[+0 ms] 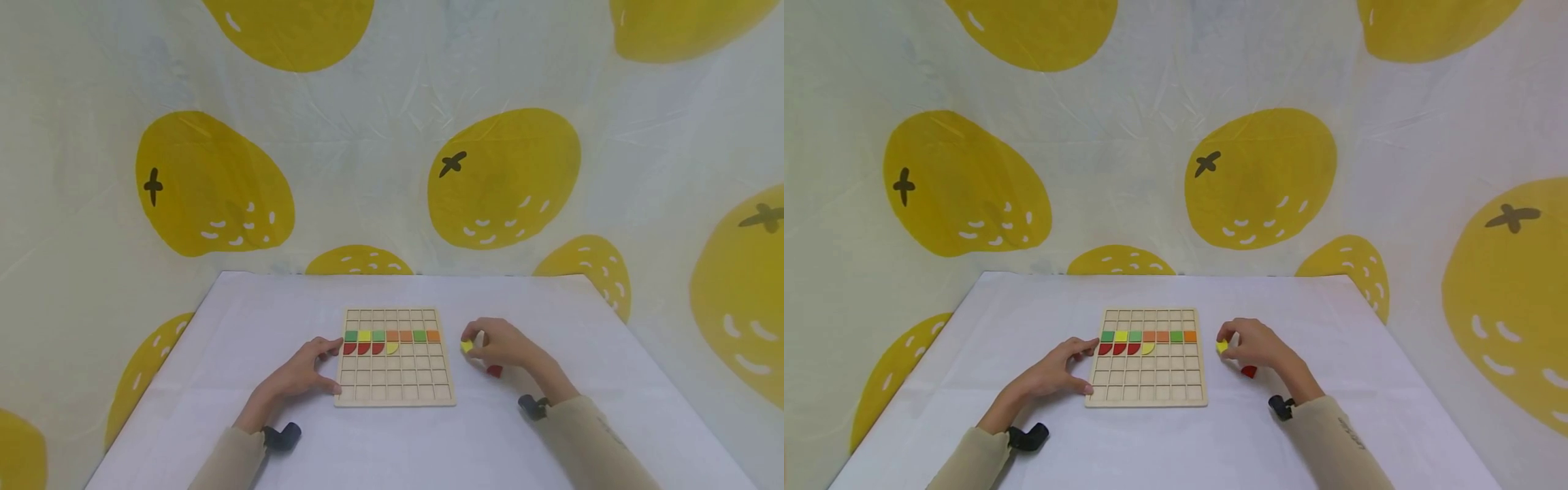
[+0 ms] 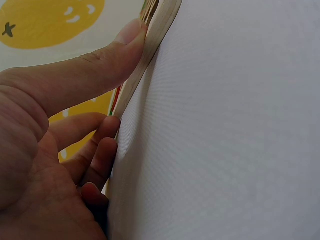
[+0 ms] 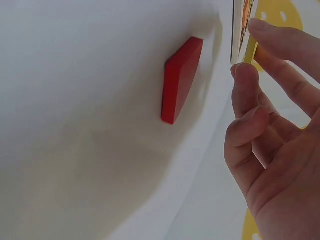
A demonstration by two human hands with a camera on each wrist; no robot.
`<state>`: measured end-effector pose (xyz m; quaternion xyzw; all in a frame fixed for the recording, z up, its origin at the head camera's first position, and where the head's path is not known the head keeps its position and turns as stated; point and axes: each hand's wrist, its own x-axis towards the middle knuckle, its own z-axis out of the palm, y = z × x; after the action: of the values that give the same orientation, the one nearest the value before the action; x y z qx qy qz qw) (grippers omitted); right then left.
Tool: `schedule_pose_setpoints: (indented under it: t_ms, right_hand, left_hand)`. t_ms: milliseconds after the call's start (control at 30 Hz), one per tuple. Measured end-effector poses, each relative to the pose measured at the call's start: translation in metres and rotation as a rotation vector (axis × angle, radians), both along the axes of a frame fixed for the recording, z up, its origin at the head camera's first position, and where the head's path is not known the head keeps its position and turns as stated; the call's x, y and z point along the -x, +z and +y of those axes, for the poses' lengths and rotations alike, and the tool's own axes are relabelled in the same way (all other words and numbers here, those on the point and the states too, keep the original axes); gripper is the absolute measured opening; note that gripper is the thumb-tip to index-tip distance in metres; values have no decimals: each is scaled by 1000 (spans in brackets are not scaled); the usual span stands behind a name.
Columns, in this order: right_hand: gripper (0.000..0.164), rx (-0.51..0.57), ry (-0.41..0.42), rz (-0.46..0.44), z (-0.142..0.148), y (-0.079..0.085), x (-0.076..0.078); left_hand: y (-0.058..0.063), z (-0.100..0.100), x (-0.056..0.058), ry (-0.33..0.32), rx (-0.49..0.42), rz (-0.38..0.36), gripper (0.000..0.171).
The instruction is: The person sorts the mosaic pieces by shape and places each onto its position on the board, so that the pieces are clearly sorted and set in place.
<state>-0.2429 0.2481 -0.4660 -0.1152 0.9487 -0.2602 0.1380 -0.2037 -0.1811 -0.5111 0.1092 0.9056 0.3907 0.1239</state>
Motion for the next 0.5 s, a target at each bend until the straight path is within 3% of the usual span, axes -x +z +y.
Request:
schedule_pose_setpoints:
  t_ms: [500]
  right_hand:
    - [23,-3,84,76,-22,4,6]
  left_hand:
    - [1,-1,-1,0,-7,-5,100]
